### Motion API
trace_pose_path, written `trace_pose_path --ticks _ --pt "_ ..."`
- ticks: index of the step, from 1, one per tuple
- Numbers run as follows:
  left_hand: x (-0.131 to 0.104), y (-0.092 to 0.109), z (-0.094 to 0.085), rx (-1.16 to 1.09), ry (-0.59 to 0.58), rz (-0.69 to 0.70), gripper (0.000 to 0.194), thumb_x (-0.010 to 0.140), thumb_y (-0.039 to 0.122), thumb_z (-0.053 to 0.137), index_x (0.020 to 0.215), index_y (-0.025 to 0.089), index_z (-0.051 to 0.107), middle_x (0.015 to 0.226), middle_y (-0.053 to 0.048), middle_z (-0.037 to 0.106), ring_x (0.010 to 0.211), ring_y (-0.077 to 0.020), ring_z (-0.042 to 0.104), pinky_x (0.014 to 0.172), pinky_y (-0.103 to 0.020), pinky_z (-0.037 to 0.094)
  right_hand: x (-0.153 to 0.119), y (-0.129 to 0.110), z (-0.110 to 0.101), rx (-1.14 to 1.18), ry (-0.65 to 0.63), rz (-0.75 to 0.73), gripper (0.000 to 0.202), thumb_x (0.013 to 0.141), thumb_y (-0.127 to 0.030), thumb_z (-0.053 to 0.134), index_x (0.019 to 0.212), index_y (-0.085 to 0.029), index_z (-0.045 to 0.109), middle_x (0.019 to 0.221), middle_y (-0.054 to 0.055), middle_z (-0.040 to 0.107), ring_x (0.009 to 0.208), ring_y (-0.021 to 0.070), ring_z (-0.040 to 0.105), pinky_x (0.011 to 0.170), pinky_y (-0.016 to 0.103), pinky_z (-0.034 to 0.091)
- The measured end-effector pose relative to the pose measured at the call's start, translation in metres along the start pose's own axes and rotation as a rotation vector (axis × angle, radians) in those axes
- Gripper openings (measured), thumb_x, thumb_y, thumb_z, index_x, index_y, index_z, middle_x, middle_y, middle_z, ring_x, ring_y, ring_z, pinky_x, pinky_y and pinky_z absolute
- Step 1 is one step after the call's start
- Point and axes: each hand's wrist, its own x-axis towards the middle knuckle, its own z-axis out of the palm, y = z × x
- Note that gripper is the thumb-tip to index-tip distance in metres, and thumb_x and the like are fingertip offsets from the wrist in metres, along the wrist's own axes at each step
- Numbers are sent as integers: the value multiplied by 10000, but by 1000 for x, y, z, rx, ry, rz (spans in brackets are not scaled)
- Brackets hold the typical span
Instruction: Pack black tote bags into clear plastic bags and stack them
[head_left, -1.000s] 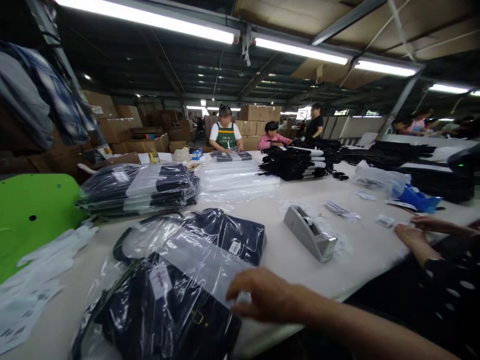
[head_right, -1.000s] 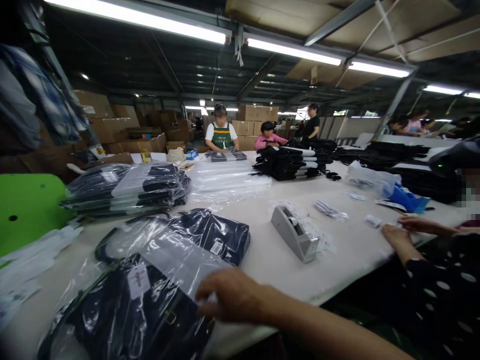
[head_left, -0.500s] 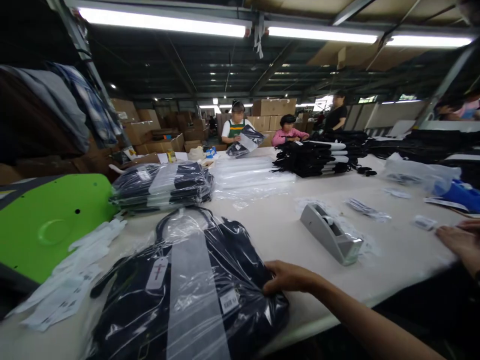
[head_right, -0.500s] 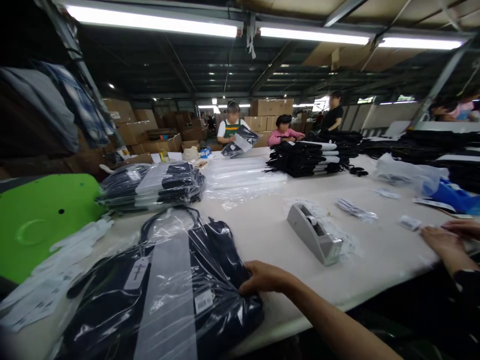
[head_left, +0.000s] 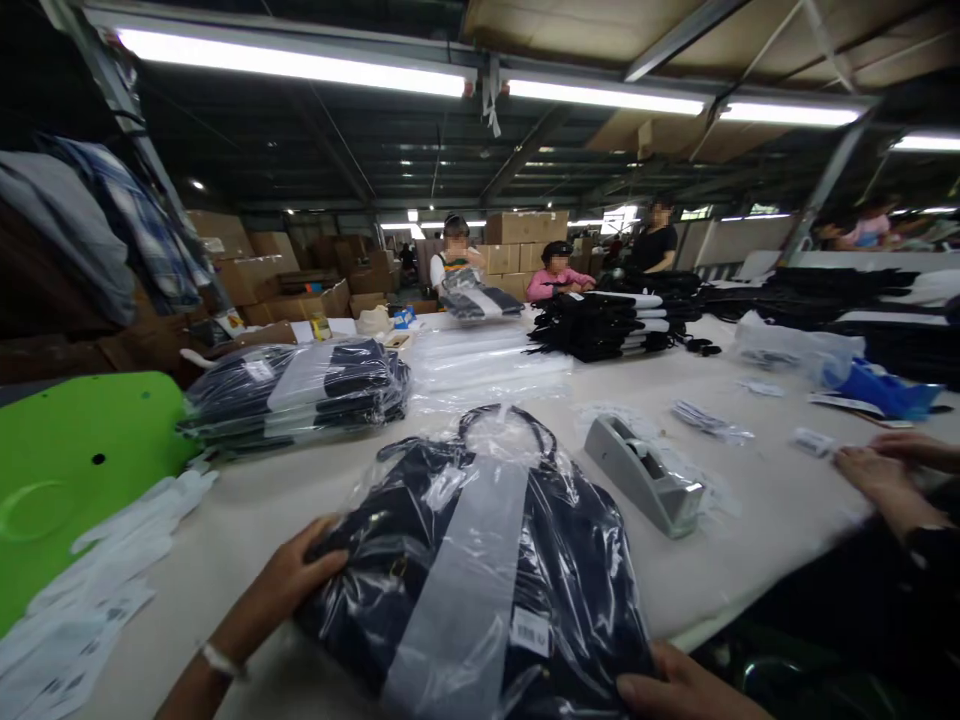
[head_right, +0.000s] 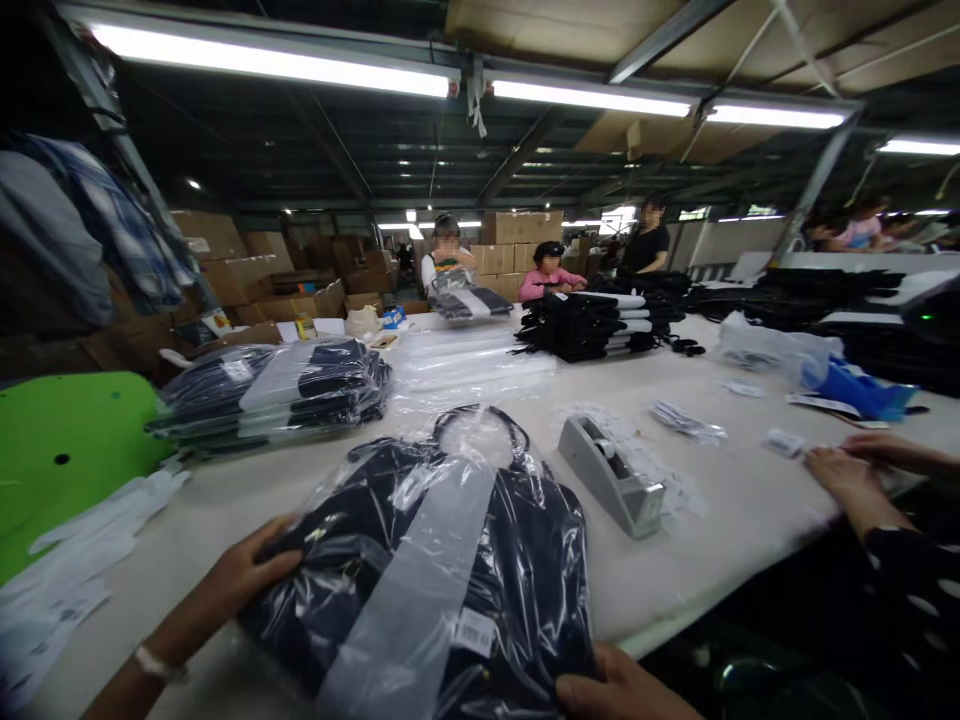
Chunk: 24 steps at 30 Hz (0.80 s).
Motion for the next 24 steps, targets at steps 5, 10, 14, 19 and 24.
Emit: trace_pose_path --ticks 5,10,14,19,24 --pt "111 43 4 387 266 162 646 728 410 662 1310 155 545 1196 -134 648 1058 -327 635 1004 -513 456 72 -7 56 -36 166 -138 417 749 -572 707 737 -155 713 623 38 676 639 211 653 663 328 551" --pt "89 66 52 373 251 435 360 849 319 563 1179 183 612 1218 -94 615 1167 -238 566 1084 -418 413 154 -28 94 42 271 -122 425 708 -563 746 696 -145 677 576 54 682 446 186 597 436 298 504" --pt "8 32 75 182 330 352 332 888 360 550 1172 194 595 1207 -109 604 1168 -254 573 1005 -465 490 165 -42 84 -137 138 21 555 762 -667 643 613 -132 651 544 100 670 419 200 605 422 312 506" --pt "-77 -3 97 -513 168 -202 530 799 476 676 1202 154 550 1250 -192 617 1120 -298 645 947 -477 542 124 -62 62 -670 125 -142 306 787 -434 715 646 -174 639 596 34 656 486 164 587 432 234 414" --pt "-101 34 125 -977 -30 -361 561 809 352 729 1319 210 541 1438 -146 512 1297 -280 518 976 -367 512 123 -74 88 -1199 164 -717 310 772 -115 687 1062 -226 684 1089 62 689 1025 242 598 930 385 446"
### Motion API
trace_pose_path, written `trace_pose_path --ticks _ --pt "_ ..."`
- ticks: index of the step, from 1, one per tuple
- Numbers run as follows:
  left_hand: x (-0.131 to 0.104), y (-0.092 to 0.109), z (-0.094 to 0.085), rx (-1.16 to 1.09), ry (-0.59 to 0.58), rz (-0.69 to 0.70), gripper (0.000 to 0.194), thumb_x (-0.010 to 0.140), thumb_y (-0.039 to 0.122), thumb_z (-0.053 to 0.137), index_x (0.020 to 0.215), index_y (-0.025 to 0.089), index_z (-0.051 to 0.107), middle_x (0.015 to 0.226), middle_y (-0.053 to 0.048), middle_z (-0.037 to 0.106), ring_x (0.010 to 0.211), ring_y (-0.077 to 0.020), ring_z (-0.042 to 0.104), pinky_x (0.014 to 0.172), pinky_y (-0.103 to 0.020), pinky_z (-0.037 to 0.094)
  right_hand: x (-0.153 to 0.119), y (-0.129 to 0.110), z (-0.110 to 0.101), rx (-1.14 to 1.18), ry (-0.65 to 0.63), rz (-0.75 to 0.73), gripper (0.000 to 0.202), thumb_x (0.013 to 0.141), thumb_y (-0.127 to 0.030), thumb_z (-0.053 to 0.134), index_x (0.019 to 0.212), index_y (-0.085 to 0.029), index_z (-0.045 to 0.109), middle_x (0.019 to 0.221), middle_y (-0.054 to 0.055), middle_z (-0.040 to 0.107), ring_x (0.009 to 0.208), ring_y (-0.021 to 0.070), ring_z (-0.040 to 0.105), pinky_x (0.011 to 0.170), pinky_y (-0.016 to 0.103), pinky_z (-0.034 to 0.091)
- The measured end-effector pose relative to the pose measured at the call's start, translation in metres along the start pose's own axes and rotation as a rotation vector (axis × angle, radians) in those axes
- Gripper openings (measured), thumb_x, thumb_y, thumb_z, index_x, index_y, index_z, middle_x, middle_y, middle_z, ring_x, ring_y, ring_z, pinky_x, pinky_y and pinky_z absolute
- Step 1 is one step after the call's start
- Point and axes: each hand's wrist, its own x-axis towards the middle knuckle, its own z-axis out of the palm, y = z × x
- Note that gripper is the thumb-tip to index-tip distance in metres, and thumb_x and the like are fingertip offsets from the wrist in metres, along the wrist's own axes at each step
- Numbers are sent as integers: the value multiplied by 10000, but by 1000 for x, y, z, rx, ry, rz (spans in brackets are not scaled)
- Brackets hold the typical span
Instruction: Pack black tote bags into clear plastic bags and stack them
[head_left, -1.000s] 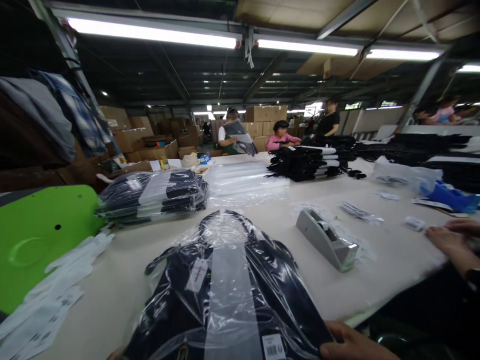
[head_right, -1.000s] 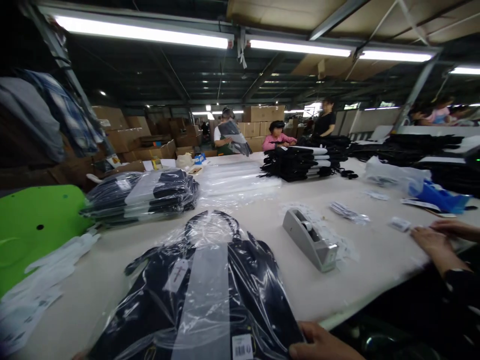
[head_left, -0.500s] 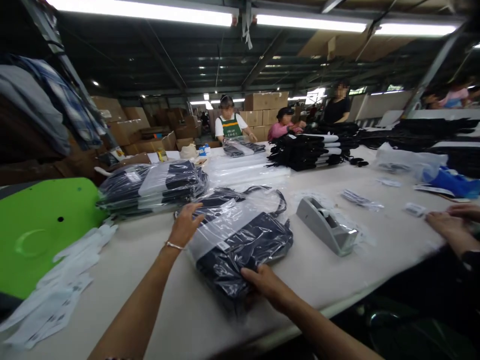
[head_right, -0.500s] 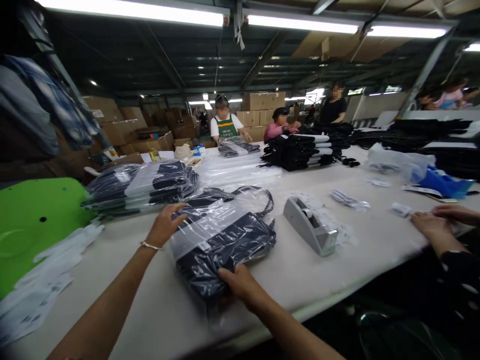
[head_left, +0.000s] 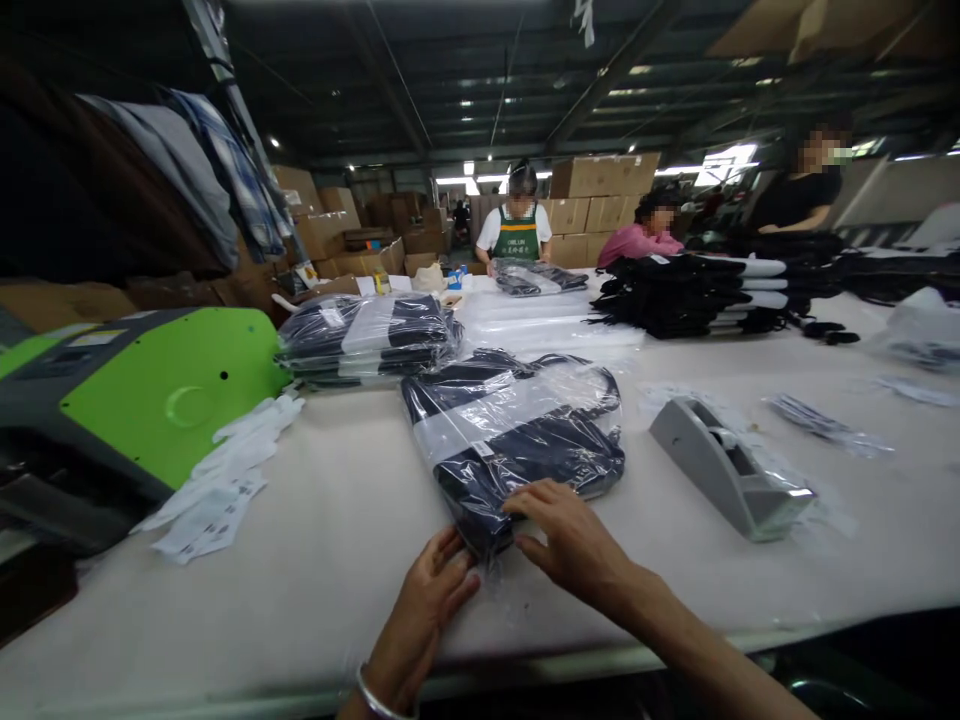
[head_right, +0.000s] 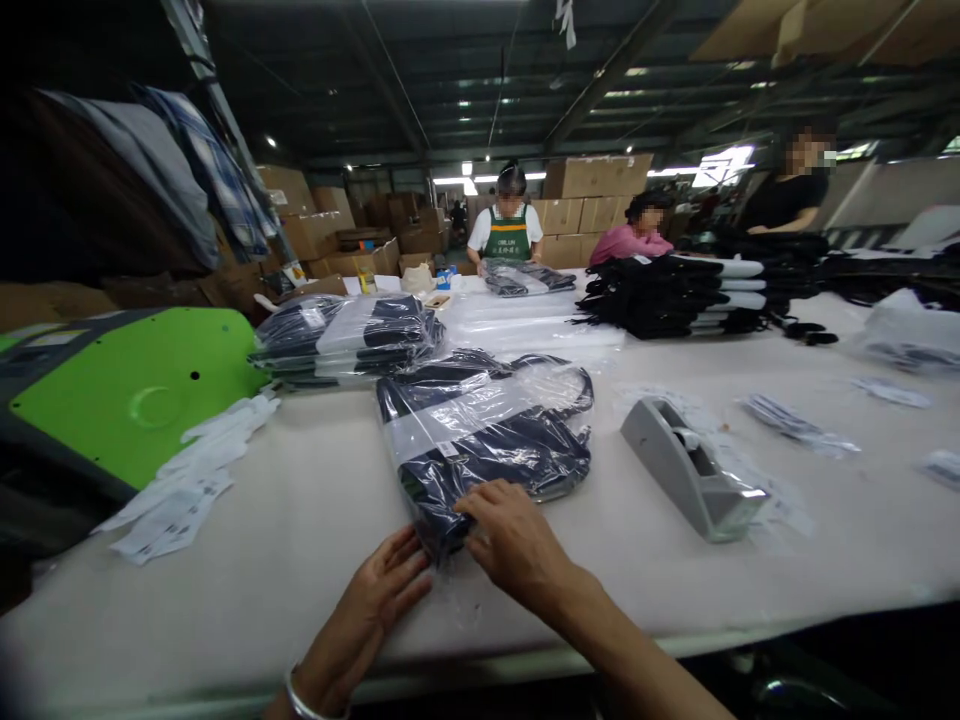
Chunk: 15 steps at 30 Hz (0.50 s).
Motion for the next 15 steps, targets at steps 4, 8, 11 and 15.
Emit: trace_pose_path --ticks 4,8,11,15 --pt "3 10 14 -84 -51 -67 491 783 294 756 1233 155 616 1324 -150 601 1123 -236 608 843 -284 515 15 1 20 -102 -157 -128 331 854 -101 599 1159 -222 646 1145 54 675 1053 211 594 954 338 435" --pt "10 12 15 -110 -59 -49 436 728 236 787 1128 135 649 1217 -130 647 966 -179 629 788 -257 502 24 10 11 -113 -163 -78 227 917 -162 563 1096 -243 677 1006 24 701 958 189 616 869 287 453" --pt "13 4 24 -159 -28 22 428 723 231 784 1113 164 620 1190 -103 646 1008 -189 621 809 -267 507 29 11 0 -135 -143 -66 199 929 -187 563 1072 -238 692 962 27 698 930 189 613 840 282 445" --pt "26 -12 36 -201 -6 40 553 687 257 815 1173 179 562 1195 -106 645 954 -193 648 797 -294 539 29 8 3 -154 -127 -43 168 934 -199 563 1011 -235 708 906 23 689 882 178 606 796 267 433"
